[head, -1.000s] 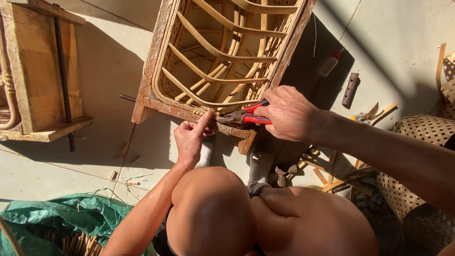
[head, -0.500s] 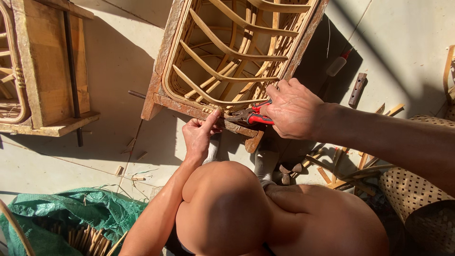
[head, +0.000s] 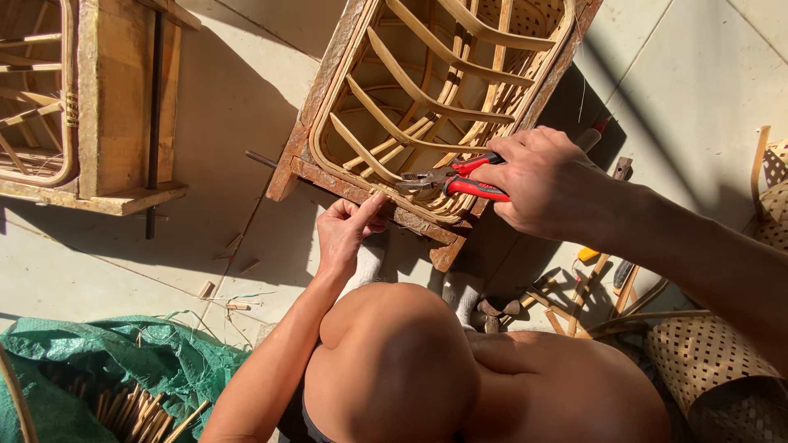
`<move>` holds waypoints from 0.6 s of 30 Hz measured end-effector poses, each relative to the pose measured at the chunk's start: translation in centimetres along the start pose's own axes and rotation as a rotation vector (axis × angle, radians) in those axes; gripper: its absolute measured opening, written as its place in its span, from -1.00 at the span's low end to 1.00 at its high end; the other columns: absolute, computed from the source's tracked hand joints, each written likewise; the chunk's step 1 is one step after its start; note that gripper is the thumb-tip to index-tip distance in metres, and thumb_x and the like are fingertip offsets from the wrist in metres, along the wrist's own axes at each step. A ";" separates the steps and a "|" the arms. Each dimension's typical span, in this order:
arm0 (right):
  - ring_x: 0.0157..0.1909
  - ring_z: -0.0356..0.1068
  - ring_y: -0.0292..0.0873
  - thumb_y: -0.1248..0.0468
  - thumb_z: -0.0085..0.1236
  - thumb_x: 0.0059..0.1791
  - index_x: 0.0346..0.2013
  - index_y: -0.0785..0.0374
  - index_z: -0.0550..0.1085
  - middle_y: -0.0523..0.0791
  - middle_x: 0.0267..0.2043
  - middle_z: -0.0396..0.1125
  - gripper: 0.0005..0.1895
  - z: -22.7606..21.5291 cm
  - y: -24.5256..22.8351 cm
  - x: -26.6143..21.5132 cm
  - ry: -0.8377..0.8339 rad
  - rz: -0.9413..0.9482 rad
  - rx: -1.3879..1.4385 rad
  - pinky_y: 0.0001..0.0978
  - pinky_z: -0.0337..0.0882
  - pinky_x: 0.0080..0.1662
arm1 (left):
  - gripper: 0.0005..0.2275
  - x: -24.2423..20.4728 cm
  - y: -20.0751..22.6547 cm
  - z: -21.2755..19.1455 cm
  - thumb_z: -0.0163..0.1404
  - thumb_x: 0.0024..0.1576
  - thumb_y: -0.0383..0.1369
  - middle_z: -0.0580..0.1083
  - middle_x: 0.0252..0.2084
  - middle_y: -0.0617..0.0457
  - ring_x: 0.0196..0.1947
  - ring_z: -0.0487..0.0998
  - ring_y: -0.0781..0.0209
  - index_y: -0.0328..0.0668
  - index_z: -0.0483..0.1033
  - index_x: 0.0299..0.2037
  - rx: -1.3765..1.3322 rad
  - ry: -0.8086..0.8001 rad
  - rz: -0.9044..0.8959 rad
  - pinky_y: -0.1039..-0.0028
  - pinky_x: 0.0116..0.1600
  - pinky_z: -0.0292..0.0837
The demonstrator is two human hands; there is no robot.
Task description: The person is assembling a rectangular basket frame using thin wooden strips. They insert strips into a wooden mold, secure them with a hammer, trim excess with pliers, and apply glue to joints.
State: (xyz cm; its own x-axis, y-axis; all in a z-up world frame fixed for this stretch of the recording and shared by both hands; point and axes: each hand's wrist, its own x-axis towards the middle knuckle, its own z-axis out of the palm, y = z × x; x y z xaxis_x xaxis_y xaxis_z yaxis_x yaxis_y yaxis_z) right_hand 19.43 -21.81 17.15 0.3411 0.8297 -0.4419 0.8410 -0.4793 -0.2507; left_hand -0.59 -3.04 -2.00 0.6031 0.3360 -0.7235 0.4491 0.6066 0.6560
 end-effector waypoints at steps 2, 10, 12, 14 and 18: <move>-0.07 0.41 0.06 0.19 0.24 -0.20 0.03 -0.01 0.57 -0.06 -0.16 0.39 -0.53 -0.6 -0.2 1.0 -0.053 0.022 -0.005 -0.07 0.38 -0.03 | -0.66 0.3 0.1 0.1 0.32 0.03 -0.32 0.57 -0.51 -0.04 -0.53 0.63 0.24 -0.11 0.32 -0.56 -0.011 -0.004 0.004 0.51 -0.38 0.57; -0.12 0.38 0.14 0.19 0.21 -0.22 0.06 0.03 0.53 0.00 -0.11 0.36 -0.48 2.5 -3.2 -0.3 -0.197 0.165 0.121 0.02 0.40 -0.05 | -0.76 -2.6 4.1 -2.1 0.31 0.10 -0.38 0.57 -0.17 -0.06 -0.10 0.57 0.02 -0.30 0.55 -0.13 0.788 0.094 0.957 0.24 0.01 0.51; -0.14 0.37 0.12 0.23 0.19 -0.24 0.00 0.05 0.55 0.00 -0.12 0.36 -0.52 3.5 -3.5 -1.2 -0.103 0.136 0.107 -0.01 0.39 -0.06 | -0.60 -0.3 7.3 -3.2 0.27 0.12 -0.34 0.49 0.13 -0.04 0.22 0.40 -0.09 -0.20 0.54 0.17 1.128 -0.109 1.241 0.03 0.33 0.30; -0.14 0.37 0.10 0.25 0.19 -0.26 -0.02 0.07 0.56 -0.01 -0.16 0.36 -0.52 4.2 -3.9 -1.9 0.001 0.090 0.083 -0.03 0.37 -0.06 | -0.56 2.0 8.7 -2.0 0.24 0.10 -0.24 0.45 0.18 -0.06 0.27 0.36 -0.08 -0.11 0.55 0.20 1.251 -0.287 1.373 -0.02 0.37 0.20; -0.17 0.35 0.08 0.27 0.20 -0.26 -0.05 0.11 0.55 -0.02 -0.15 0.36 -0.55 4.8 -4.6 -3.5 0.001 0.097 0.128 -0.06 0.36 -0.06 | -0.63 5.9 9.6 0.7 0.21 0.14 -0.13 0.41 0.08 -0.04 0.19 0.37 -0.03 -0.03 0.57 0.12 1.173 -0.633 1.416 -0.03 0.41 0.12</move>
State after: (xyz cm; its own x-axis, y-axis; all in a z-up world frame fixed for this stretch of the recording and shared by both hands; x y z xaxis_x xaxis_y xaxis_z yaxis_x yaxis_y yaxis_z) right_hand 12.34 -23.89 15.68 0.4187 0.7781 -0.4682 0.7437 -0.5897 -0.3151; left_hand 7.72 4.18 0.19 0.8586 -0.3577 0.3673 -0.5124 -0.6231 0.5910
